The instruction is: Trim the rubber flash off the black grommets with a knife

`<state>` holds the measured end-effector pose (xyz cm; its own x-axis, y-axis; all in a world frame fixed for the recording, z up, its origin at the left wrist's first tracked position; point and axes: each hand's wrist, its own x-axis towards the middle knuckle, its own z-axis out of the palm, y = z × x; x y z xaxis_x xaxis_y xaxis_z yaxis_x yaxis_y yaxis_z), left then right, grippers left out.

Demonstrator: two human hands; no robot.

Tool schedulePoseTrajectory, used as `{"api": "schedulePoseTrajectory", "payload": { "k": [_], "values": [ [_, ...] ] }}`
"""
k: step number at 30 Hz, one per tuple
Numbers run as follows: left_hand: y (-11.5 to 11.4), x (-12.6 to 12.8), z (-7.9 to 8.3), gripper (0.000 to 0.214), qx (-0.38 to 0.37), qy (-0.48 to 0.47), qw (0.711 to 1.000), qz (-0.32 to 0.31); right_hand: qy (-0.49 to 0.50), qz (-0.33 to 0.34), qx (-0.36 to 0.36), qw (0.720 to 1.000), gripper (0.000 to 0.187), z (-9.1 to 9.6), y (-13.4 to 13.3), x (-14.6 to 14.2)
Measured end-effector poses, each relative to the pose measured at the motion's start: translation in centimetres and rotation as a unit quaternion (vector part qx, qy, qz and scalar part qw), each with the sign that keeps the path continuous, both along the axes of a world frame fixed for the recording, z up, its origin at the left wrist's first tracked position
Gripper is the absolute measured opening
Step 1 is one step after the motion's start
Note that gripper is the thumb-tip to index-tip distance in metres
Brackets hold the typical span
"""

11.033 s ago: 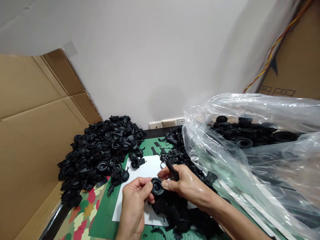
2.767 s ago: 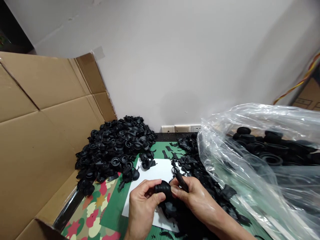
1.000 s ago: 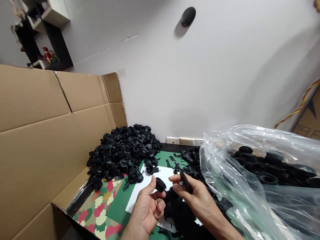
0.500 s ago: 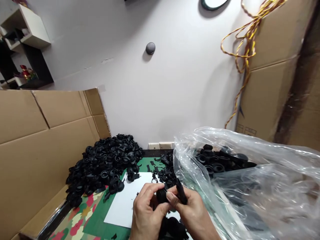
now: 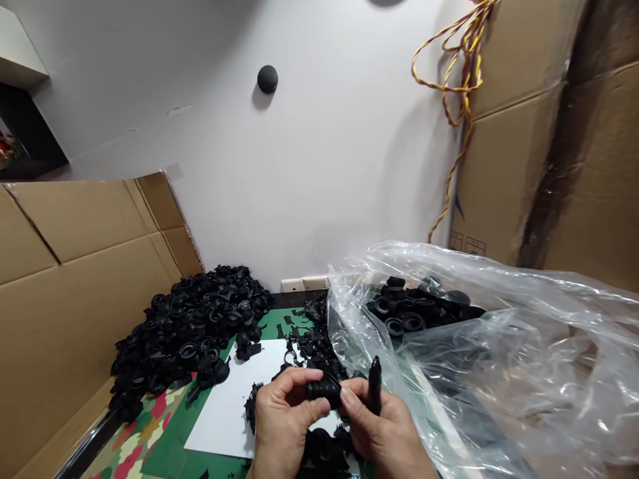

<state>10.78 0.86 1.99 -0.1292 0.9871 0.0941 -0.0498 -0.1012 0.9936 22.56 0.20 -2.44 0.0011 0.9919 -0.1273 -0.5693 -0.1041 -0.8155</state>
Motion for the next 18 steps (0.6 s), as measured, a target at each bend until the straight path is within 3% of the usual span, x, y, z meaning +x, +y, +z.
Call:
{"api": "schedulePoseTrajectory", "payload": {
  "k": [12, 18],
  "values": [
    [1.1, -1.4, -1.7, 0.033, 0.051, 0.007, 0.998, -0.022, -0.025, -0.014, -0.010, 1.000, 0.049, -1.1, 0.5, -0.5],
    [0.3, -2.6, -1.4, 0.029, -0.011, -0.033, 0.999, 0.018, -0.035, -0.029, -0.027, 0.999, 0.049, -0.8, 0.1, -2.6]
  ]
}}
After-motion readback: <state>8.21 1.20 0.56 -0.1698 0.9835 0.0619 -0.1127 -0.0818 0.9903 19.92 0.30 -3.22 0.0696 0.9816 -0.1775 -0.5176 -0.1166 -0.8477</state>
